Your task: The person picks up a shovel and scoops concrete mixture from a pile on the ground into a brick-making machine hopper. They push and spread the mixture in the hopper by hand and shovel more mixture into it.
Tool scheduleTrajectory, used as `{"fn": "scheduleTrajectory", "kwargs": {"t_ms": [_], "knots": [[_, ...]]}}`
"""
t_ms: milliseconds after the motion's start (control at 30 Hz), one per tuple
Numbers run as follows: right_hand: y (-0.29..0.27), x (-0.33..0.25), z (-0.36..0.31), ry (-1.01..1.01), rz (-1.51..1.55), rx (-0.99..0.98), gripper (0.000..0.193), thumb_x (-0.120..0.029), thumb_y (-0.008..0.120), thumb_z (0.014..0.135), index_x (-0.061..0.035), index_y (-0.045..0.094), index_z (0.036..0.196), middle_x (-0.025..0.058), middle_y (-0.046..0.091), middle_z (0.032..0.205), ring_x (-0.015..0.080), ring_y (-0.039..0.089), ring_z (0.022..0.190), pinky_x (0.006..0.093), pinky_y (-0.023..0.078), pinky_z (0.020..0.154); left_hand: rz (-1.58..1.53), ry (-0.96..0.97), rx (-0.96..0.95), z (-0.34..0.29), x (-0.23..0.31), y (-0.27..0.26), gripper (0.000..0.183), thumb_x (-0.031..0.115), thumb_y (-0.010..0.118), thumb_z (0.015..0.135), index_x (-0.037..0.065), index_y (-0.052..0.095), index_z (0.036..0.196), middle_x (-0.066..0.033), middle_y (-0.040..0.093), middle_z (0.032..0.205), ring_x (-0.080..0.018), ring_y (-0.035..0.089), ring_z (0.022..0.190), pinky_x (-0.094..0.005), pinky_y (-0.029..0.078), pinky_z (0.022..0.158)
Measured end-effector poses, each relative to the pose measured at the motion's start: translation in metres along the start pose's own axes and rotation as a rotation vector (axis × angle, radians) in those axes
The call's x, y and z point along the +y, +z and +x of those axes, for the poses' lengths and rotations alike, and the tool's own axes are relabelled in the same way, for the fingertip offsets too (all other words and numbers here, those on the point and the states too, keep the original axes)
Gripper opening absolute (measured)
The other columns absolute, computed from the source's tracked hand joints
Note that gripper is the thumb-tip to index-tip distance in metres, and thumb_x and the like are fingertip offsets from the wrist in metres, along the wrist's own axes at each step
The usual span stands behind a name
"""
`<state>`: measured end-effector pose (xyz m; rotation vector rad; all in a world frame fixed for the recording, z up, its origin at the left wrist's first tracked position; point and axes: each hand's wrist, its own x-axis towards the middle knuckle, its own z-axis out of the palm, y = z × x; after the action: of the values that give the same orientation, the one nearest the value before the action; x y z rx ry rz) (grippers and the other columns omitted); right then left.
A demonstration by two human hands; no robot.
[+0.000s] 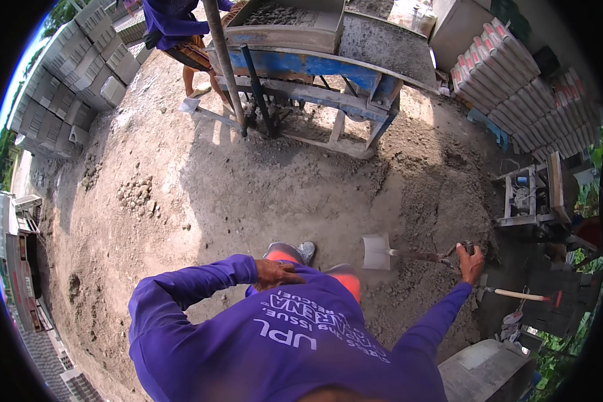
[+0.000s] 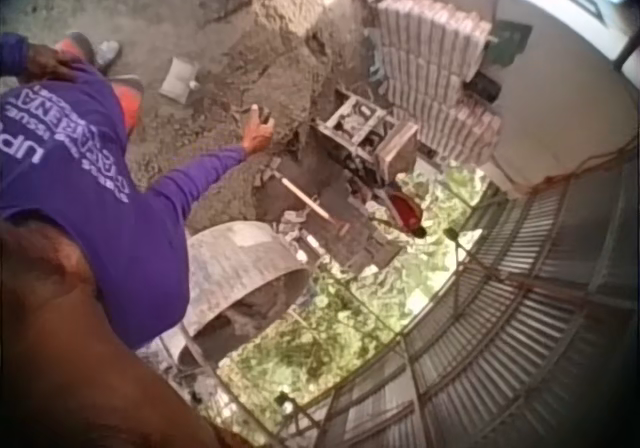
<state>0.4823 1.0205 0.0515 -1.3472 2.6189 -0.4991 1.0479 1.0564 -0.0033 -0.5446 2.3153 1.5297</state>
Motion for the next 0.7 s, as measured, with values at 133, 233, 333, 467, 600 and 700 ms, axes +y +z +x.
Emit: {"fn": "scheduleTrajectory", "kwargs": {"t_ms": [133, 233, 333, 467, 600, 700], "knots": [[-0.004, -0.016, 0.008, 0.063, -0.072, 0.006, 0.049, -0.047, 0.072, 0.068, -0.0024, 0.065, 0.086, 0.0169, 0.064, 0.078, 0.0354, 0.061, 0.072, 0.0452, 0.045, 0.063, -0.001, 0.008, -0.024, 0.004, -0.001, -0.014, 0.073, 0.03, 0.066, 0.08, 0.022, 0.031, 0.143, -0.0221, 0.045, 0.128, -0.0418, 0.045, 0.121, -0.0494, 0.041, 0.099], [-0.004, -0.013, 0.02, 0.067, -0.115, 0.003, 0.049, -0.047, 0.071, 0.068, -0.0022, 0.064, 0.088, 0.0179, 0.064, 0.08, 0.0358, 0.061, 0.072, 0.0458, 0.045, 0.063, -0.067, 0.018, -0.001, 0.017, -0.007, -0.02, 0.076, 0.03, 0.068, 0.077, 0.021, 0.032, 0.143, -0.0232, 0.043, 0.13, -0.0425, 0.044, 0.121, -0.0495, 0.04, 0.1], [0.001, 0.001, 0.035, 0.04, -0.172, 0.034, 0.05, -0.047, 0.071, 0.068, -0.0022, 0.064, 0.089, 0.0185, 0.064, 0.082, 0.0363, 0.061, 0.072, 0.046, 0.046, 0.064, 0.05, 0.102, 0.024, 0.028, -0.005, -0.036, 0.072, 0.032, 0.063, 0.081, 0.023, 0.029, 0.144, -0.0206, 0.044, 0.129, -0.0413, 0.048, 0.118, -0.0496, 0.043, 0.097], [-0.002, 0.026, 0.058, 0.061, -0.122, 0.03, 0.051, -0.047, 0.072, 0.068, -0.0014, 0.064, 0.089, 0.0194, 0.064, 0.082, 0.0366, 0.062, 0.074, 0.0465, 0.047, 0.065, 0.045, 0.045, -0.081, 0.057, 0.002, -0.07, 0.076, 0.031, 0.067, 0.078, 0.022, 0.03, 0.144, -0.0212, 0.043, 0.133, -0.0421, 0.046, 0.121, -0.0488, 0.043, 0.099], [-0.005, 0.048, 0.09, 0.139, -0.089, -0.031, 0.052, -0.048, 0.07, 0.068, -0.0009, 0.064, 0.09, 0.0193, 0.064, 0.084, 0.0373, 0.063, 0.076, 0.0476, 0.047, 0.067, 0.056, 0.023, -0.071, 0.091, -0.044, -0.088, 0.086, 0.032, 0.076, 0.07, 0.021, 0.032, 0.143, -0.0223, 0.043, 0.136, -0.041, 0.048, 0.122, -0.047, 0.043, 0.1], [-0.003, 0.054, 0.108, 0.156, -0.105, -0.057, 0.052, -0.048, 0.069, 0.069, -0.0016, 0.064, 0.092, 0.0187, 0.065, 0.085, 0.0368, 0.063, 0.077, 0.0481, 0.047, 0.067, 0.161, -0.224, -0.315, 0.111, -0.037, -0.16, 0.09, 0.045, 0.081, 0.064, 0.017, 0.039, 0.139, -0.0177, 0.055, 0.126, -0.0352, 0.056, 0.112, -0.0444, 0.046, 0.096]]}}
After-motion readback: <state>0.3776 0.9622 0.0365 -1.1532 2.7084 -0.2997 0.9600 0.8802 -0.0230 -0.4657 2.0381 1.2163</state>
